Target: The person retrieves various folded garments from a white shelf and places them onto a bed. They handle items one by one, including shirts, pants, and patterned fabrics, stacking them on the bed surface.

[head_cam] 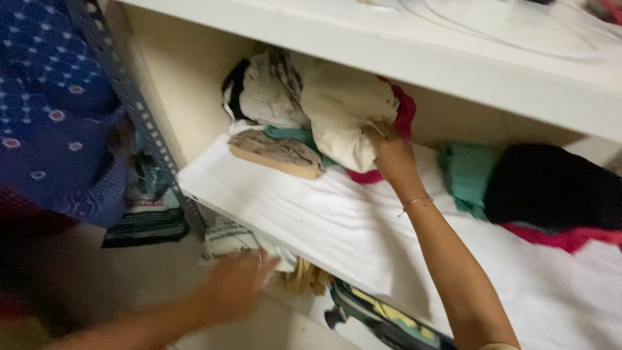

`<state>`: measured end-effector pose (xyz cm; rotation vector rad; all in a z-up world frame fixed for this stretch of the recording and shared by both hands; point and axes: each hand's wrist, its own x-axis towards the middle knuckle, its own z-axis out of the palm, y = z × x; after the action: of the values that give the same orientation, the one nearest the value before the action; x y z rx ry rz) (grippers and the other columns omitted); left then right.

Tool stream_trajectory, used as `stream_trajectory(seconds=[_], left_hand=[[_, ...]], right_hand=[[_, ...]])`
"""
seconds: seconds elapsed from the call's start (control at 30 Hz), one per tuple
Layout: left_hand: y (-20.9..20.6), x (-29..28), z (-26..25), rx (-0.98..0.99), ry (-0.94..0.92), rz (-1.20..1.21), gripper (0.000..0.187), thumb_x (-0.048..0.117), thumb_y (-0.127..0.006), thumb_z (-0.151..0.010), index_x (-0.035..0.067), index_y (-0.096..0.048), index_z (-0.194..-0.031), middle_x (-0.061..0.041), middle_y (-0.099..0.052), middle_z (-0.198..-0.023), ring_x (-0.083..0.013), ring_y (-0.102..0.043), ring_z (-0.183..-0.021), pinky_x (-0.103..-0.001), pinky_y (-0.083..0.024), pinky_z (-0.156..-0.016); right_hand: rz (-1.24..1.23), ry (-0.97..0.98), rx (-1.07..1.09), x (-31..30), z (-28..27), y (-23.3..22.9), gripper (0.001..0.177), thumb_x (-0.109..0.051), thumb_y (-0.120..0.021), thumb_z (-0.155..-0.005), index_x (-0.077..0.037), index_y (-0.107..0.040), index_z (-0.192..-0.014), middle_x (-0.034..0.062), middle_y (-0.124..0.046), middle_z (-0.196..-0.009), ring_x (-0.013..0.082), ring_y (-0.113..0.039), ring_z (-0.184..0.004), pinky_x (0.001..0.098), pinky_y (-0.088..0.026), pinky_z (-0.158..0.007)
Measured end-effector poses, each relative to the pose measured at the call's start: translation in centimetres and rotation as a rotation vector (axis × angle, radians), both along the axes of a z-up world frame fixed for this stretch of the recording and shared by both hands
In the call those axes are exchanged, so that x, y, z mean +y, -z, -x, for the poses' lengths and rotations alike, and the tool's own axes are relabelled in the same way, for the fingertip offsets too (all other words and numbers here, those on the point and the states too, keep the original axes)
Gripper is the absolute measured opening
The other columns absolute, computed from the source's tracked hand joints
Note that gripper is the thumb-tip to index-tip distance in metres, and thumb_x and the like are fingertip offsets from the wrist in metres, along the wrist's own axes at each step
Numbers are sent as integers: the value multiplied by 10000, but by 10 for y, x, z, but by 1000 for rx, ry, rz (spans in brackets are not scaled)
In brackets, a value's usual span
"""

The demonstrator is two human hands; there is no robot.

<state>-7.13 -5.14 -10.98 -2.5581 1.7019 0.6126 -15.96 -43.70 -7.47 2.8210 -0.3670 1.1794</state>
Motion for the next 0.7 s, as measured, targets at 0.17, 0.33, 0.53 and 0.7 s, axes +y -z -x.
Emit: stream_trajectory(seconds=[0.17, 0.33, 0.53, 0.7], left_hand=[[-7, -79, -18, -428, 163, 125, 806, 420, -652, -879, 162, -266, -1538, -199, -380, -1529, -385, -511, -1263, -557, -483, -965], [21, -164, 5, -2, -122, 519, 839, 436, -727, -807, 117, -385, -1503, -258, -561, -1389, -436, -600, -1230, -544, -510, -1007], [99, -204, 47, 227, -308, 765, 1145, 489, -888, -733, 127, -217, -1588, -345, -277, -1546, -531, -335, -1405, -534, -370, -1103], [117, -229, 39, 365, -508, 1075, 1220, 389, -951, -657, 11, -208, -1548, -322, -410, -1492, -444, -434, -1384, -458, -410, -1120]], right_hand=[[32, -1, 232, 7, 109, 21, 668, 173, -702, -634, -161, -732, -1212, 99, -657, -1365, 318, -697, -1119, 391, -594, -905], [-27, -59, 222, 34, 198, 50, 705, 234, -605, -629, -189, -742, -1176, 84, -680, -1349, 326, -666, -1183, 397, -558, -969], [-599, -207, 373, 17, 234, 70, 1045, 160, -702, -531, -263, -479, -1460, 166, -158, -1643, 395, -206, -1494, 486, -412, -1113], [-1684, -241, -155, -5, 238, 89, 1033, -210, -739, -705, -239, -264, -1622, 201, -300, -1640, 409, -281, -1448, 525, -420, -979]])
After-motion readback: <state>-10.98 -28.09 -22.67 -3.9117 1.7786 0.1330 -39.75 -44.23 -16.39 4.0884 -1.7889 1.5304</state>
